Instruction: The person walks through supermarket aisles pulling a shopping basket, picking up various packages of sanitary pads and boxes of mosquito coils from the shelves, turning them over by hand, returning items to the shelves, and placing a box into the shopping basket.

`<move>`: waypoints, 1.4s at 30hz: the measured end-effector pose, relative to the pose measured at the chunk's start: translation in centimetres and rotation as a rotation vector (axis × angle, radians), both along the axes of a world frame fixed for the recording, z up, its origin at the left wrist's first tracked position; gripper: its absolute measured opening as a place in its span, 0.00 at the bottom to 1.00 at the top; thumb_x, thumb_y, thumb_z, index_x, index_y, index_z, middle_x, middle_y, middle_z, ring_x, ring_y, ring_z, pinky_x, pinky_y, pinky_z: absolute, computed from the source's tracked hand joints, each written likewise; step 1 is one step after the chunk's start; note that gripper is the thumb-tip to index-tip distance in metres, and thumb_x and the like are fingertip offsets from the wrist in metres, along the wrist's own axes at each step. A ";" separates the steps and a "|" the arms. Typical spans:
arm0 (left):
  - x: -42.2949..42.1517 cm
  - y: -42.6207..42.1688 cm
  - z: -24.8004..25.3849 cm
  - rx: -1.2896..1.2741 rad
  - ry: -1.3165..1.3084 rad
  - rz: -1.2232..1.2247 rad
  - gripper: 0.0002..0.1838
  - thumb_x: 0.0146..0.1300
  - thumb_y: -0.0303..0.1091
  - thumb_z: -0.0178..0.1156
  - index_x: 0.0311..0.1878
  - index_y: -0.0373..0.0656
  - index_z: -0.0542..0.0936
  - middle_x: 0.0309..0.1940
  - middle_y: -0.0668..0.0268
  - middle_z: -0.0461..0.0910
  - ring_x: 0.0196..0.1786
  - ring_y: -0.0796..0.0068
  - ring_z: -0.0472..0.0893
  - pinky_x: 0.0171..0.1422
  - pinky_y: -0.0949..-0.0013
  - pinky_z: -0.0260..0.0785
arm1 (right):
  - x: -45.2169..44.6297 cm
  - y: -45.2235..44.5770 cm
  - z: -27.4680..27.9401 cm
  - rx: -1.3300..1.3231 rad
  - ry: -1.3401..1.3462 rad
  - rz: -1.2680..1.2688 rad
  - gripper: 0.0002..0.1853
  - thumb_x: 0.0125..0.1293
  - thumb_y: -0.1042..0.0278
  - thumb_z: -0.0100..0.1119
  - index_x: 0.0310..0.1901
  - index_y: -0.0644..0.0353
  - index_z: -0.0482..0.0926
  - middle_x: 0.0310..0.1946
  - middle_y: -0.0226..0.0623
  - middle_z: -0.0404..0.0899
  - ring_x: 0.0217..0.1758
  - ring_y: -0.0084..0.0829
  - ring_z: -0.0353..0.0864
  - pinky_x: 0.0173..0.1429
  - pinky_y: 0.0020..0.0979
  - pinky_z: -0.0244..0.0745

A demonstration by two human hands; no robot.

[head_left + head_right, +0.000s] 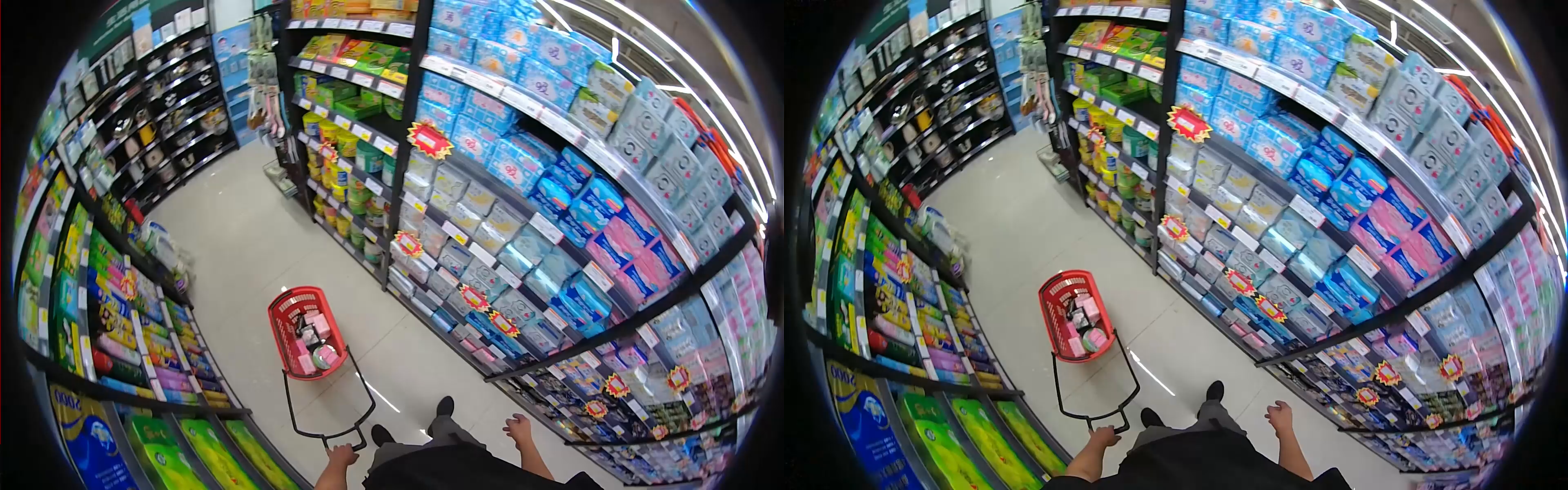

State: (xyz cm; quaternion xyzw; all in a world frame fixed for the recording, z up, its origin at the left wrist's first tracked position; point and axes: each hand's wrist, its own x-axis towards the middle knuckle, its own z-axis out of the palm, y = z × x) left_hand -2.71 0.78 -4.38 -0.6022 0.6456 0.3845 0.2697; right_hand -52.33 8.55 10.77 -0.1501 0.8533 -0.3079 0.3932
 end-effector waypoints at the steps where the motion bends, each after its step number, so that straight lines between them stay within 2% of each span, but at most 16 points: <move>1: -0.2 0.0 -0.2 0.067 -0.001 0.014 0.29 0.56 0.50 0.54 0.60 0.46 0.69 0.57 0.57 0.72 0.66 0.54 0.64 0.67 0.34 0.45 | -0.1 1.0 -0.1 -0.002 0.005 -0.026 0.27 0.55 0.72 0.55 0.58 0.73 0.65 0.37 0.47 0.79 0.34 0.37 0.84 0.32 0.32 0.77; 3: 0.0 0.2 -0.3 0.146 -0.013 -0.007 0.29 0.56 0.51 0.54 0.59 0.46 0.70 0.59 0.56 0.71 0.65 0.53 0.65 0.67 0.35 0.46 | 0.0 3.6 -0.5 0.037 0.008 -0.088 0.27 0.55 0.73 0.56 0.58 0.73 0.65 0.36 0.49 0.79 0.34 0.39 0.84 0.32 0.33 0.78; 5: -0.3 -0.2 0.2 0.093 -0.036 -0.002 0.29 0.56 0.51 0.54 0.59 0.47 0.71 0.62 0.57 0.67 0.66 0.53 0.64 0.66 0.36 0.47 | -0.1 6.4 -1.8 0.038 0.012 -0.119 0.28 0.55 0.73 0.56 0.57 0.73 0.65 0.35 0.49 0.79 0.33 0.39 0.84 0.31 0.34 0.78; 9: -0.2 -1.6 0.5 0.022 -0.045 -0.014 0.33 0.58 0.61 0.53 0.57 0.44 0.73 0.62 0.54 0.66 0.66 0.52 0.63 0.65 0.42 0.54 | -0.5 8.0 -1.6 0.061 -0.020 -0.159 0.27 0.55 0.72 0.57 0.57 0.73 0.65 0.35 0.49 0.79 0.32 0.39 0.84 0.32 0.33 0.77; 11: 0.0 -2.6 2.4 -0.068 -0.025 0.048 0.33 0.58 0.62 0.52 0.54 0.41 0.74 0.58 0.51 0.69 0.63 0.50 0.66 0.62 0.45 0.59 | -0.7 8.3 -2.2 0.049 -0.042 -0.191 0.27 0.55 0.71 0.57 0.57 0.72 0.66 0.35 0.48 0.79 0.32 0.37 0.83 0.32 0.33 0.77; 15: 0.0 -4.4 3.2 -0.193 0.078 0.186 0.34 0.58 0.63 0.51 0.47 0.36 0.73 0.45 0.46 0.78 0.50 0.47 0.76 0.55 0.51 0.67 | -1.7 8.0 -2.9 0.017 -0.097 -0.157 0.27 0.57 0.69 0.56 0.59 0.69 0.65 0.40 0.46 0.78 0.35 0.36 0.83 0.33 0.32 0.76; 17: -1.0 -5.4 6.0 -0.276 0.158 0.255 0.34 0.58 0.64 0.51 0.47 0.36 0.72 0.42 0.45 0.78 0.48 0.46 0.77 0.54 0.53 0.67 | -2.4 8.4 -4.3 -0.020 -0.101 -0.179 0.27 0.57 0.70 0.55 0.59 0.68 0.65 0.40 0.46 0.78 0.34 0.36 0.83 0.32 0.32 0.76; 19: -2.6 -6.5 7.5 -0.319 0.112 0.245 0.34 0.59 0.63 0.50 0.45 0.35 0.72 0.41 0.45 0.79 0.48 0.44 0.77 0.53 0.53 0.67 | -3.5 9.4 -5.2 -0.033 -0.127 -0.202 0.26 0.57 0.71 0.55 0.59 0.68 0.66 0.39 0.45 0.78 0.35 0.35 0.83 0.33 0.32 0.76; 21: -3.6 -7.2 6.5 -0.349 0.178 0.240 0.34 0.60 0.63 0.49 0.45 0.34 0.73 0.40 0.44 0.78 0.48 0.43 0.76 0.53 0.53 0.66 | -4.0 10.1 -4.0 -0.007 -0.151 -0.225 0.26 0.58 0.71 0.55 0.58 0.69 0.66 0.40 0.46 0.78 0.36 0.36 0.83 0.35 0.33 0.77; 24: -7.0 -7.2 7.8 -0.394 0.209 0.271 0.33 0.62 0.62 0.48 0.44 0.34 0.75 0.39 0.44 0.79 0.48 0.44 0.76 0.52 0.53 0.66 | -5.0 12.9 -4.2 -0.057 -0.234 -0.335 0.26 0.58 0.70 0.56 0.59 0.70 0.65 0.42 0.47 0.77 0.37 0.36 0.83 0.37 0.32 0.77; 29: -13.3 -6.6 10.1 -0.359 0.265 0.325 0.33 0.64 0.62 0.44 0.39 0.34 0.78 0.37 0.44 0.79 0.48 0.46 0.77 0.52 0.56 0.66 | -6.3 17.7 -3.8 0.007 -0.251 -0.452 0.28 0.59 0.68 0.56 0.60 0.71 0.64 0.44 0.47 0.77 0.38 0.37 0.83 0.39 0.33 0.77; 30: -13.4 -6.6 8.6 -0.382 0.276 0.353 0.34 0.64 0.62 0.44 0.37 0.34 0.79 0.36 0.46 0.79 0.47 0.47 0.77 0.51 0.56 0.66 | -6.8 19.2 -4.9 0.035 -0.282 -0.463 0.27 0.59 0.68 0.56 0.59 0.70 0.65 0.45 0.46 0.77 0.39 0.37 0.83 0.39 0.34 0.76; 33: -16.2 -6.4 9.9 -0.438 0.340 0.375 0.32 0.65 0.60 0.44 0.38 0.34 0.80 0.34 0.50 0.80 0.43 0.51 0.79 0.49 0.58 0.67 | -7.7 22.7 -5.5 0.104 -0.316 -0.461 0.27 0.59 0.68 0.57 0.59 0.69 0.65 0.45 0.45 0.77 0.38 0.36 0.83 0.38 0.33 0.76; 37: -17.0 -6.8 9.7 -0.541 0.362 0.415 0.34 0.65 0.60 0.45 0.39 0.31 0.79 0.34 0.49 0.81 0.42 0.53 0.79 0.48 0.59 0.67 | -9.1 26.0 -6.4 0.158 -0.341 -0.471 0.28 0.57 0.68 0.58 0.59 0.69 0.65 0.42 0.44 0.77 0.35 0.34 0.83 0.35 0.32 0.75; 40: -17.2 -6.3 8.9 -0.458 0.353 0.397 0.36 0.64 0.62 0.44 0.37 0.30 0.79 0.31 0.51 0.80 0.40 0.55 0.79 0.47 0.60 0.67 | -9.8 26.7 -6.5 0.116 -0.319 -0.511 0.28 0.56 0.67 0.57 0.58 0.71 0.67 0.39 0.45 0.79 0.33 0.35 0.83 0.32 0.31 0.75; 42: -17.2 -5.7 7.7 -0.356 0.358 0.377 0.35 0.64 0.62 0.46 0.34 0.32 0.78 0.24 0.55 0.78 0.30 0.63 0.77 0.39 0.63 0.68 | -9.8 26.7 -7.1 0.068 -0.280 -0.521 0.27 0.55 0.67 0.57 0.56 0.72 0.68 0.36 0.47 0.80 0.31 0.35 0.83 0.30 0.31 0.75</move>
